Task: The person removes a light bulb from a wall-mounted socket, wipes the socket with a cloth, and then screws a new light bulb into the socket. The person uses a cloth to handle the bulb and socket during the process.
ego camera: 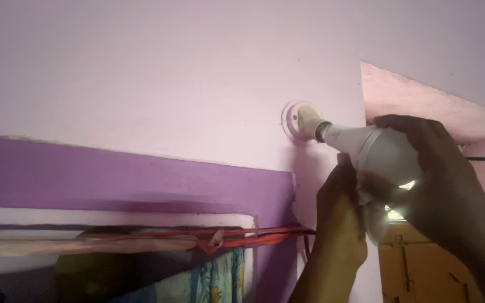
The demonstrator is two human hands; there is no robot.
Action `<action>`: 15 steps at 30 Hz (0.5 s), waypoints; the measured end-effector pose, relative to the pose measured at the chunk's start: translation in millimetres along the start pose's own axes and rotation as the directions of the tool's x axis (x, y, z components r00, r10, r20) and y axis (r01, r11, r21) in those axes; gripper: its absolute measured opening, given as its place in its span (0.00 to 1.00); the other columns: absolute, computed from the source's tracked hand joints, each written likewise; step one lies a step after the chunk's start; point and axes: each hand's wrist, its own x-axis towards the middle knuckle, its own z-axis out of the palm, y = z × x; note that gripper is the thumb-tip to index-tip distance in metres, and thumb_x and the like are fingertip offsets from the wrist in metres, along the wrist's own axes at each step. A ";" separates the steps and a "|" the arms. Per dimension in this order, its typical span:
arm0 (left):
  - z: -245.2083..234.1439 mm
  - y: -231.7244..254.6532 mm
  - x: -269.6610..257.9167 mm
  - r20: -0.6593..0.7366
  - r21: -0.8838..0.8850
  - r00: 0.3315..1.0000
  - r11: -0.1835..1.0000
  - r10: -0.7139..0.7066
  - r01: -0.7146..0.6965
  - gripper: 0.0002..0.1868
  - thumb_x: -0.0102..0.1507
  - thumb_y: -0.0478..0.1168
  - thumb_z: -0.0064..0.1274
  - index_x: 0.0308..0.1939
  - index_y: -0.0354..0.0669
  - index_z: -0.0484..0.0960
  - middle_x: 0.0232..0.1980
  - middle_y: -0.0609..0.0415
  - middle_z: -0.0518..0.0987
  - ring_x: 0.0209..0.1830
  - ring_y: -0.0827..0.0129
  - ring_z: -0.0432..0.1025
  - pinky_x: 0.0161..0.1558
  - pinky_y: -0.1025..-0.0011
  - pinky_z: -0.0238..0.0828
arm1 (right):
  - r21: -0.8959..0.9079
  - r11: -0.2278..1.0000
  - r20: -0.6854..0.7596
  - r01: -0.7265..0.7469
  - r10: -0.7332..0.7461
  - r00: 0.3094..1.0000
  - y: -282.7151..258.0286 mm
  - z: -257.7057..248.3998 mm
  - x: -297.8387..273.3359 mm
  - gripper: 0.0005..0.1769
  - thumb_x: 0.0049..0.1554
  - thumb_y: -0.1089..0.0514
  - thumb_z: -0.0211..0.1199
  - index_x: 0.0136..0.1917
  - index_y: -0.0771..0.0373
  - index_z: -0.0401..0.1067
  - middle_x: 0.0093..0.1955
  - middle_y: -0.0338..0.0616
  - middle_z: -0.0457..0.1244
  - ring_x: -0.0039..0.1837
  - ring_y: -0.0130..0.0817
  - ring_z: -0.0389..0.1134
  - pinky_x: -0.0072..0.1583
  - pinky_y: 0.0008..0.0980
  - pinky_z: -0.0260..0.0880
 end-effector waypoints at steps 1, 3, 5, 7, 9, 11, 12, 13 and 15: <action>-0.5 -0.4 0.7 -0.030 0.039 0.999 0.999 -0.019 0.021 0.19 0.76 0.52 0.43 0.53 0.41 0.79 0.40 0.57 0.77 0.39 0.75 0.71 0.42 0.75 0.67 | 0.026 1.000 -0.003 0.004 -0.004 1.000 -0.2 -0.4 -0.1 0.42 0.43 0.54 0.77 0.69 0.60 0.66 0.66 0.51 0.62 0.62 0.47 0.69 0.56 0.43 0.73; -1.3 -0.3 0.9 -0.091 0.114 0.994 0.991 -0.054 0.064 0.21 0.75 0.55 0.42 0.48 0.41 0.79 0.37 0.54 0.78 0.33 0.73 0.70 0.34 0.73 0.65 | -0.015 1.000 0.005 -0.015 0.015 1.000 -1.2 -0.7 -1.1 0.43 0.42 0.55 0.78 0.69 0.60 0.66 0.66 0.52 0.62 0.62 0.48 0.68 0.56 0.44 0.72; -1.4 -0.5 1.1 -0.109 0.059 0.992 0.996 -0.066 0.073 0.20 0.74 0.53 0.43 0.48 0.42 0.80 0.38 0.58 0.79 0.36 0.77 0.72 0.38 0.76 0.69 | -0.043 0.999 -0.004 0.006 -0.007 1.000 -2.3 -0.4 -2.1 0.43 0.42 0.55 0.78 0.69 0.61 0.67 0.65 0.53 0.62 0.63 0.49 0.67 0.56 0.44 0.72; -1.2 -1.4 2.0 -0.135 0.021 0.987 0.996 -0.085 0.089 0.18 0.74 0.52 0.43 0.48 0.43 0.81 0.38 0.60 0.80 0.36 0.79 0.73 0.39 0.77 0.70 | -0.057 0.996 -0.029 0.066 -0.068 0.997 -3.2 -0.6 -2.5 0.43 0.42 0.54 0.78 0.69 0.61 0.67 0.65 0.54 0.62 0.63 0.50 0.67 0.56 0.44 0.72; -2.5 -3.1 2.5 -0.172 -0.002 0.979 0.994 -0.112 0.113 0.17 0.74 0.51 0.44 0.47 0.44 0.82 0.36 0.62 0.80 0.35 0.80 0.73 0.38 0.78 0.70 | -0.072 0.994 -0.030 0.078 -0.080 0.996 -3.2 -1.1 -3.1 0.43 0.42 0.55 0.79 0.69 0.62 0.68 0.64 0.54 0.63 0.63 0.51 0.66 0.56 0.44 0.71; -6.7 -4.3 1.7 -0.094 0.030 0.992 0.995 -0.089 0.093 0.18 0.76 0.53 0.44 0.42 0.45 0.78 0.31 0.63 0.76 0.28 0.79 0.69 0.30 0.76 0.65 | -0.043 0.999 -0.012 0.026 -0.026 1.000 -2.7 -1.3 -3.7 0.42 0.43 0.56 0.78 0.69 0.61 0.68 0.65 0.53 0.63 0.63 0.49 0.67 0.57 0.44 0.71; -9.1 -4.2 0.9 -0.055 0.044 0.995 0.996 -0.078 0.081 0.19 0.76 0.54 0.44 0.39 0.45 0.76 0.28 0.63 0.74 0.24 0.78 0.66 0.26 0.76 0.63 | -0.009 0.999 0.006 -0.033 0.033 0.999 -2.7 -1.2 -3.9 0.41 0.44 0.57 0.77 0.69 0.61 0.67 0.66 0.52 0.62 0.63 0.47 0.68 0.57 0.43 0.72; -10.7 -4.1 0.3 -0.029 0.017 0.998 0.998 -0.064 0.064 0.19 0.77 0.54 0.45 0.40 0.46 0.77 0.28 0.64 0.73 0.23 0.79 0.66 0.24 0.77 0.63 | 0.025 0.996 0.028 -0.090 0.089 0.996 -2.4 -0.8 -3.5 0.41 0.45 0.58 0.76 0.70 0.61 0.67 0.67 0.51 0.62 0.63 0.45 0.69 0.58 0.42 0.73; -12.2 -2.8 -1.5 0.025 -0.038 0.999 0.999 -0.032 0.033 0.19 0.78 0.54 0.46 0.40 0.48 0.78 0.27 0.65 0.72 0.21 0.81 0.64 0.22 0.79 0.61 | -0.021 0.999 -0.018 0.039 -0.040 0.999 -1.7 0.4 -3.0 0.40 0.45 0.59 0.76 0.69 0.63 0.67 0.65 0.52 0.63 0.63 0.46 0.69 0.58 0.41 0.72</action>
